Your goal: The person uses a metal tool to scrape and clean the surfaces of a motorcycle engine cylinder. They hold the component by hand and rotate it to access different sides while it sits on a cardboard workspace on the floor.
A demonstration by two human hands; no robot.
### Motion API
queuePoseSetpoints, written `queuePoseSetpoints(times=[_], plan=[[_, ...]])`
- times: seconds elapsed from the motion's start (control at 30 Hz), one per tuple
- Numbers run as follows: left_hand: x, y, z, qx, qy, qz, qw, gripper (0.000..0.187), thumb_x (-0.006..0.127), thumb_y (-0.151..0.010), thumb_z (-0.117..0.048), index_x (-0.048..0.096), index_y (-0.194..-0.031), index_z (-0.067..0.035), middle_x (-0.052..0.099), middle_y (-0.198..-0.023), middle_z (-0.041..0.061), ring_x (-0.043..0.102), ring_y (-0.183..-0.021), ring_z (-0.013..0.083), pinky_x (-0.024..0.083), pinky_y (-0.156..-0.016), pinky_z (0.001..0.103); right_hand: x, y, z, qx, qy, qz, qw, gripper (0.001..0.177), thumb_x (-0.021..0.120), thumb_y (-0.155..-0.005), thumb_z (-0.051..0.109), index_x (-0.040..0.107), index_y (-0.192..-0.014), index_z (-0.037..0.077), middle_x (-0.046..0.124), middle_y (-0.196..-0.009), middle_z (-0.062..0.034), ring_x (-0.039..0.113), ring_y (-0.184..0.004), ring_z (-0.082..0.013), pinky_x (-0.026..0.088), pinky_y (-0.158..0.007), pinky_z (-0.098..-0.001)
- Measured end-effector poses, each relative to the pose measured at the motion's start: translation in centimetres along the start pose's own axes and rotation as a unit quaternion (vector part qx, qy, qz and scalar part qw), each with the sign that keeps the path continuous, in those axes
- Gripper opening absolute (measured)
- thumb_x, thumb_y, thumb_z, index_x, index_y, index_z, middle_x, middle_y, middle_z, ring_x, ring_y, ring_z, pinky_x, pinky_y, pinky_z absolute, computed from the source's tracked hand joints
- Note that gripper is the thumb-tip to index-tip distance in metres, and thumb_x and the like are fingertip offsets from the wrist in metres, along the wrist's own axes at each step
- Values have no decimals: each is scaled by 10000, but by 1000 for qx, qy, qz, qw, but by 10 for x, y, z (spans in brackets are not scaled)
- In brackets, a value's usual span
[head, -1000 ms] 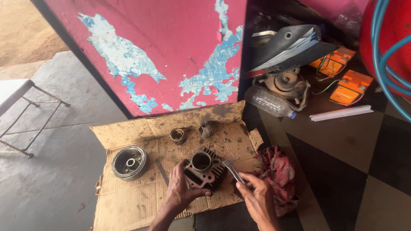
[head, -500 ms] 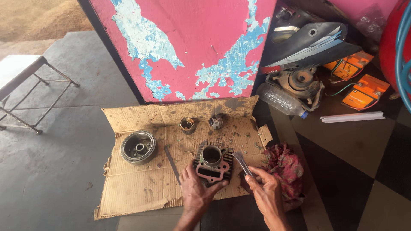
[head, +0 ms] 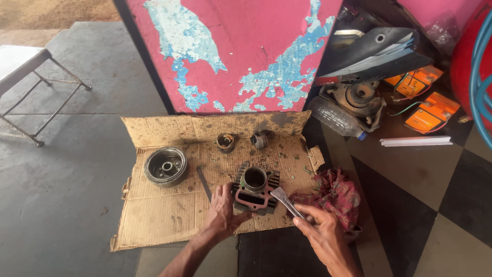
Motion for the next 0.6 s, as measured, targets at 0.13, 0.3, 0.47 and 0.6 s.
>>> queuePoseSetpoints(times=[0.13, 0.3, 0.47, 0.6], plan=[[-5, 0, 3, 45, 1, 6, 999, 702, 800, -875, -351, 418, -1346, 3, 543, -1210, 220, 517, -1178, 367, 445, -1039, 521, 6, 17, 22, 31, 92, 45, 994, 376, 795, -829, 170, 788, -1197, 95, 582, -653, 11, 518, -570, -92, 417, -502, -293], [-17, 6, -4, 5, 34, -8, 999, 649, 820, -833, -295, 451, -1290, -17, 523, -1238, 237, 506, -1183, 408, 438, -1007, 540, 19, 28, 49, 73, 215, 52, 972, 354, 787, -889, 273, 766, -1218, 145, 627, -634, -36, 568, -557, -140, 457, -527, -331], [-24, 11, -5, 13, 51, -24, 998, 653, 827, -842, -295, 443, -1283, -4, 517, -1243, 250, 490, -1184, 429, 414, -1008, 549, 32, 25, 79, 38, 292, 43, 955, 337, 751, -869, 244, 786, -1180, 118, 769, -820, -86, 700, -703, -147, 544, -662, -338], [-20, 12, 4, -9, 69, -18, 997, 647, 829, -831, -279, 446, -1276, -7, 499, -1261, 246, 479, -1183, 437, 415, -1008, 545, 41, 32, 82, 166, 363, 57, 915, 328, 673, -954, 242, 741, -1256, 136, 834, -911, -154, 793, -788, -282, 598, -748, -438]])
Point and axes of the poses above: each hand's wrist, its own y-axis away from the middle knuckle, its own x-axis out of the palm, z = x × y, the point moved 10 cm from there along -y, towards the middle knuckle
